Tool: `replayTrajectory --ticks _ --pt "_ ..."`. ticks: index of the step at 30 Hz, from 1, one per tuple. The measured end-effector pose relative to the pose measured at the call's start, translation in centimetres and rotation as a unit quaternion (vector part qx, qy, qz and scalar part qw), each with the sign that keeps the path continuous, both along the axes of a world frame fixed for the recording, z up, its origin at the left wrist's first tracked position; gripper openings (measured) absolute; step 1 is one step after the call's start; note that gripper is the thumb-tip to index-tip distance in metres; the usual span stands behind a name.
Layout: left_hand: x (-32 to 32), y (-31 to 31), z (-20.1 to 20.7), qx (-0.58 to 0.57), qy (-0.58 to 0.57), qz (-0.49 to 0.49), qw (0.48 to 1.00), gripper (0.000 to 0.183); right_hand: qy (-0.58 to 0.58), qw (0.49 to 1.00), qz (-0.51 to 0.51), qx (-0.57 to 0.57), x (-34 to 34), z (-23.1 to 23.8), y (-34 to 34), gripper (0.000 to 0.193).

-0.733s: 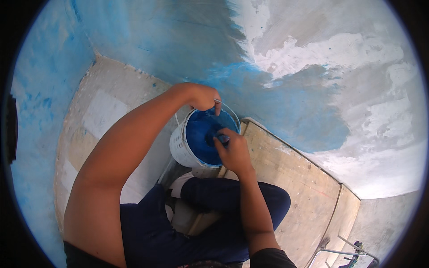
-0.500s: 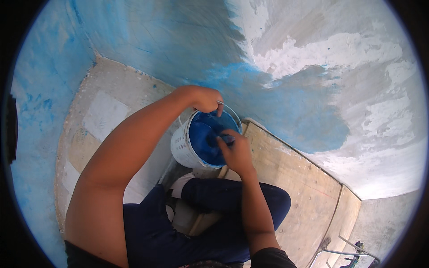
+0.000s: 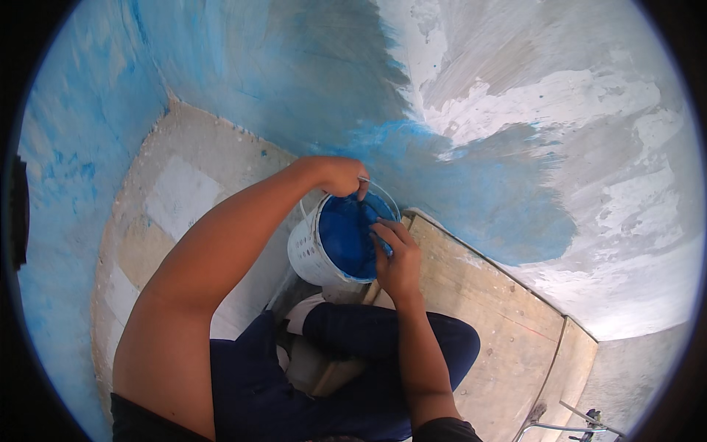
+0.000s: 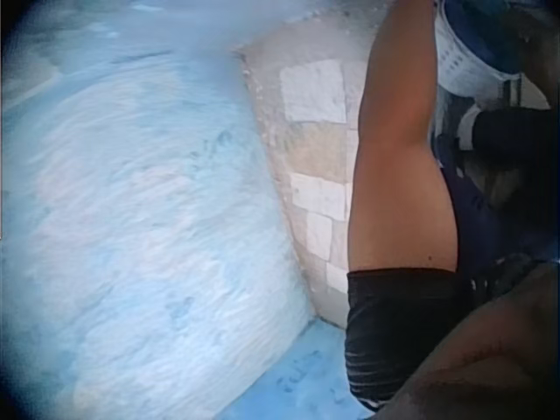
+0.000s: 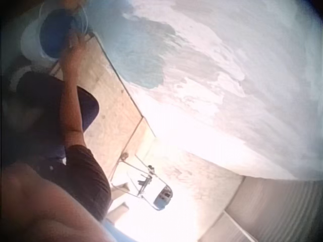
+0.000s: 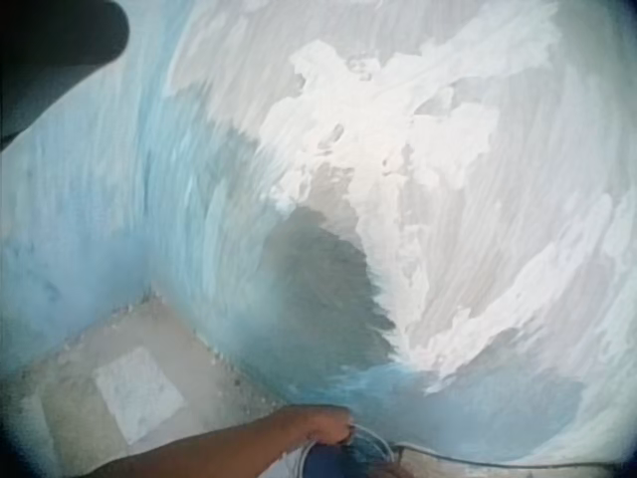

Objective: The person applies blue paint to a concrete wall using a brush while holding a bucket.

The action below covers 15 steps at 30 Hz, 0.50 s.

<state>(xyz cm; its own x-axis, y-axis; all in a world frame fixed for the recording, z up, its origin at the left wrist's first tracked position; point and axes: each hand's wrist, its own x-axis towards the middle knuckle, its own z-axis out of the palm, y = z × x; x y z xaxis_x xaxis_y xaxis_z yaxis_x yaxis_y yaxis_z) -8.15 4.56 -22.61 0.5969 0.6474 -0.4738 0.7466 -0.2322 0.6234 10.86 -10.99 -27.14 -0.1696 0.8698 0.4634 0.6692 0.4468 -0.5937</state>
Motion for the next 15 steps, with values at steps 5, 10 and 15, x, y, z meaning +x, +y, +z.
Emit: replayTrajectory --ticks 5,10,15 --pt "0.1 0.3 -0.7 0.007 -0.010 -0.006 1.000 0.039 0.010 0.999 -0.032 0.042 -0.1 -0.8 0.0 0.021" --pt "0.6 0.8 -1.5 0.019 -0.010 -0.013 1.000 0.039 0.039 0.995 -0.060 0.076 -0.1 -1.4 -0.1 0.021" --pt "0.1 0.6 -1.9 0.064 -0.026 -0.022 0.997 0.035 0.041 0.994 -0.076 0.071 -0.1 -1.5 -0.1 0.023"
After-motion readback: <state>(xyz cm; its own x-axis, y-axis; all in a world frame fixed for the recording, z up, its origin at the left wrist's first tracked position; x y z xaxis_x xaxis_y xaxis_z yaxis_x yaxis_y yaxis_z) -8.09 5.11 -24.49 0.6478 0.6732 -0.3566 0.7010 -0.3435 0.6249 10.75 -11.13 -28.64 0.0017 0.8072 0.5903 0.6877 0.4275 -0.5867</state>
